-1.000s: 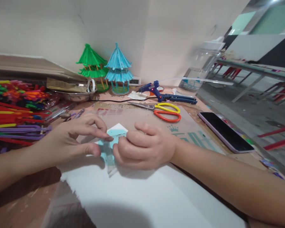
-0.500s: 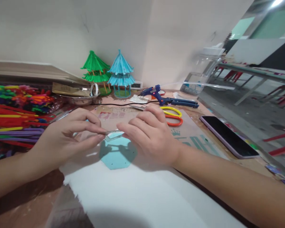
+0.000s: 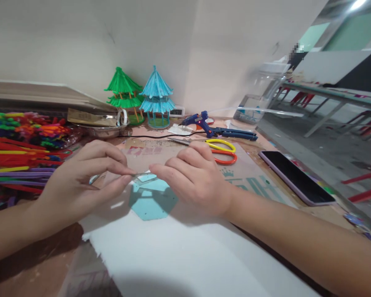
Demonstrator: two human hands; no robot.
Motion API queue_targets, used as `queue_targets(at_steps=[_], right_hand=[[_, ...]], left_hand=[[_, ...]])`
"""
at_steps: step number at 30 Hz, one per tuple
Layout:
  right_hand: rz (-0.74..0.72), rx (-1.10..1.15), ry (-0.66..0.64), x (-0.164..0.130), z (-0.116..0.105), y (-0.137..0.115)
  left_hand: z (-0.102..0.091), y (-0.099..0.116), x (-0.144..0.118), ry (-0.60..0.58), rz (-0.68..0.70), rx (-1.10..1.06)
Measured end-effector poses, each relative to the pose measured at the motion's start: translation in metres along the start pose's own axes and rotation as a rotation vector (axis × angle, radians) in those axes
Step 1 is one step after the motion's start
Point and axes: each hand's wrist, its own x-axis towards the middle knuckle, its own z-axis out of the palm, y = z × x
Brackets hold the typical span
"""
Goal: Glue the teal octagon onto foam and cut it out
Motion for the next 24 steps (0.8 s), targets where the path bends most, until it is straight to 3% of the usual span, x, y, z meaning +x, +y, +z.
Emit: queue_targets(at_steps=[19,21,24], right_hand=[[0.085,0.076,-0.010,0.0006,0.0002,-0.0017],[0.175,0.167,0.028,0.0017,0.0004,-0.0013],[0.511,0.461,0.066,0.0036,0.0028,0.0020]], left_hand=[[-0.0001,0.0015,0.0060,-0.026,-0.127,-0.083],[0.0007,-0.0003,0.0053,-0.022,-0.174,-0.143],[0.0021,-0.0043,0.0030,0.028,-0.278,-0.219]])
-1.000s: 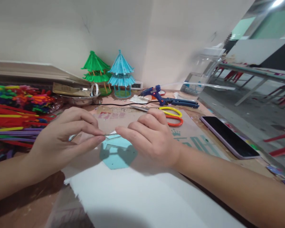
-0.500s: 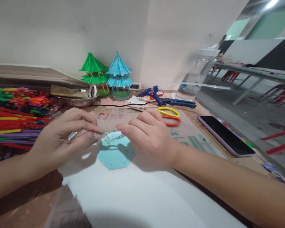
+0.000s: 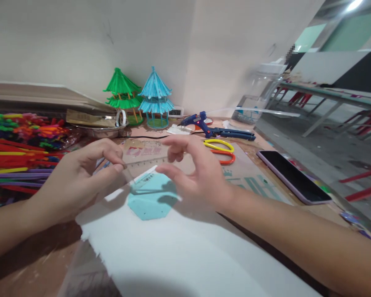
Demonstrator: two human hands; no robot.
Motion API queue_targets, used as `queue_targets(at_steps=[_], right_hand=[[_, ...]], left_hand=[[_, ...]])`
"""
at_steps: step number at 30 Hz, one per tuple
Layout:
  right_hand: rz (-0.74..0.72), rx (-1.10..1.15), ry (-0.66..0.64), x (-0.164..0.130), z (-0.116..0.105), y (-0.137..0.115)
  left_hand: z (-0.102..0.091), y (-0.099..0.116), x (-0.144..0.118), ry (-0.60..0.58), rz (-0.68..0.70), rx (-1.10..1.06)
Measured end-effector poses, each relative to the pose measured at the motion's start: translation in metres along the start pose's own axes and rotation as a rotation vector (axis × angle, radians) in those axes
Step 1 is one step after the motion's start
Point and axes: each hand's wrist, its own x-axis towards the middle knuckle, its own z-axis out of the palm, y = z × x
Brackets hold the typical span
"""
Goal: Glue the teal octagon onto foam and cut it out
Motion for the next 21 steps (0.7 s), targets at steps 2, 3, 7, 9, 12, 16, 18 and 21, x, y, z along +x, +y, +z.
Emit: queue_targets(at_steps=[2,3,7,9,12,16,18,21], right_hand=[[0.230,0.198,-0.058,0.002,0.001,0.002],[0.304,0.261,-0.107,0.003,0.002,0.003],[0.305,0.268,-0.213,0.002,0.005,-0.001],[0.232,0.214,-0.206,0.000,0.005,-0.007],[0.125,0.131,-0.205,-0.003,0.004,-0.015],[0.044,0.052,-0.214,-0.004,0.003,-0.020],[0.028,0.043,-0.214,-0.004,0.003,-0.021],[0.040,0.037,-0.213,-0.003,0.004,-0.022]], left_hand=[[0.000,-0.002,0.000,0.032,-0.055,-0.015],[0.000,-0.002,0.000,0.036,-0.065,-0.010],[0.001,-0.001,0.000,-0.003,0.004,0.044],[0.002,-0.001,-0.001,-0.029,0.017,0.056],[0.003,-0.002,-0.002,-0.047,-0.019,0.043],[0.002,0.000,-0.003,-0.050,-0.050,0.016],[0.002,0.001,-0.003,-0.050,-0.048,0.001],[0.003,0.002,-0.003,-0.046,-0.035,-0.012]])
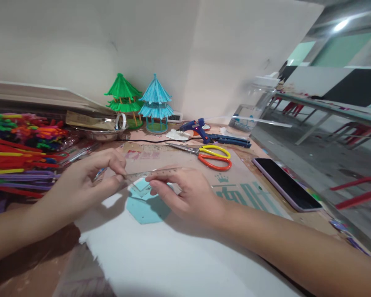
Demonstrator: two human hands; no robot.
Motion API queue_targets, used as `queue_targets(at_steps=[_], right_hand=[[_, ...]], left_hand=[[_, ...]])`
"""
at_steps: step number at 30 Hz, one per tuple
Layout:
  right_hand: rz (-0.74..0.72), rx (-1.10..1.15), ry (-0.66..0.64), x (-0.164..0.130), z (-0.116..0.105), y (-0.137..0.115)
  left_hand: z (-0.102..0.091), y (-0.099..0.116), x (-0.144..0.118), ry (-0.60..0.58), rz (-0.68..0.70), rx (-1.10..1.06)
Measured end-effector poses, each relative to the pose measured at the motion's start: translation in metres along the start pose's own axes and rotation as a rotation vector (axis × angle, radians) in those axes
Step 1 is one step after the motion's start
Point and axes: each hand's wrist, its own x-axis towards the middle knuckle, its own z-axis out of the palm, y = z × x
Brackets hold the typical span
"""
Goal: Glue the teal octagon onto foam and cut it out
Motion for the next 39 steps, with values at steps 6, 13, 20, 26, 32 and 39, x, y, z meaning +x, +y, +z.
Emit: queue_targets(at_steps=[6,13,20,26,32,39], right_hand=[[-0.011,-0.013,0.037,-0.001,0.003,0.001],[0.228,0.200,0.131,0.001,-0.002,0.004],[0.352,0.314,0.095,0.002,0.000,0.004],[0.134,0.035,0.086,0.001,-0.003,-0.002],[-0.077,-0.074,0.006,0.000,-0.009,-0.004],[-0.060,-0.083,-0.028,-0.001,-0.009,-0.004]], left_hand=[[0.001,-0.002,0.002,-0.011,0.006,0.042],[-0.007,-0.008,0.013,0.001,-0.027,0.130],[-0.006,0.000,0.008,-0.049,-0.136,-0.018],[0.000,0.007,0.008,-0.087,-0.419,-0.248],[0.003,0.005,0.007,-0.171,-0.492,-0.462],[0.006,0.004,0.004,-0.181,-0.475,-0.555]])
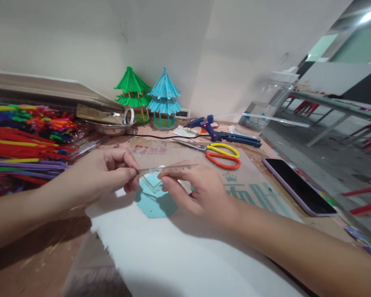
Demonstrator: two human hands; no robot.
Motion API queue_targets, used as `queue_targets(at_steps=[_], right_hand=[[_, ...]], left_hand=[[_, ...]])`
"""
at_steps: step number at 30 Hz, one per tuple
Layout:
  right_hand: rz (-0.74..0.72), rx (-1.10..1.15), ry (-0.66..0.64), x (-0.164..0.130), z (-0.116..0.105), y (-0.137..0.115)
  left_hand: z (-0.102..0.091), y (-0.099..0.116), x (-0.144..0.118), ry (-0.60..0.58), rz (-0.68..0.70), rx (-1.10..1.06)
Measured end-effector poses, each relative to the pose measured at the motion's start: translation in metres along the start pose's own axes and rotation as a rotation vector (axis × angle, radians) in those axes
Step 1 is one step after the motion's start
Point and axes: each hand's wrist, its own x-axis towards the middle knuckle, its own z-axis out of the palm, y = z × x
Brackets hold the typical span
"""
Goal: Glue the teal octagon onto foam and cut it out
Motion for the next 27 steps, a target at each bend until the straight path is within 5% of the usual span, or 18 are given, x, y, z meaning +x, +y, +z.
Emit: queue_targets(at_steps=[5,13,18,27], right_hand=[[0.025,0.032,0.000,0.000,0.001,-0.001],[0.296,0.170,0.093,0.001,0.004,0.002],[0.323,0.181,0.082,0.002,0.005,0.001],[0.260,0.194,-0.005,0.003,0.005,0.002]], left_hand=[[0.001,-0.002,0.001,0.046,0.042,-0.008],[-0.001,-0.001,0.001,0.031,0.113,0.066],[-0.007,0.008,-0.002,0.078,0.274,0.373],[-0.021,0.006,0.001,0.034,0.764,0.986]])
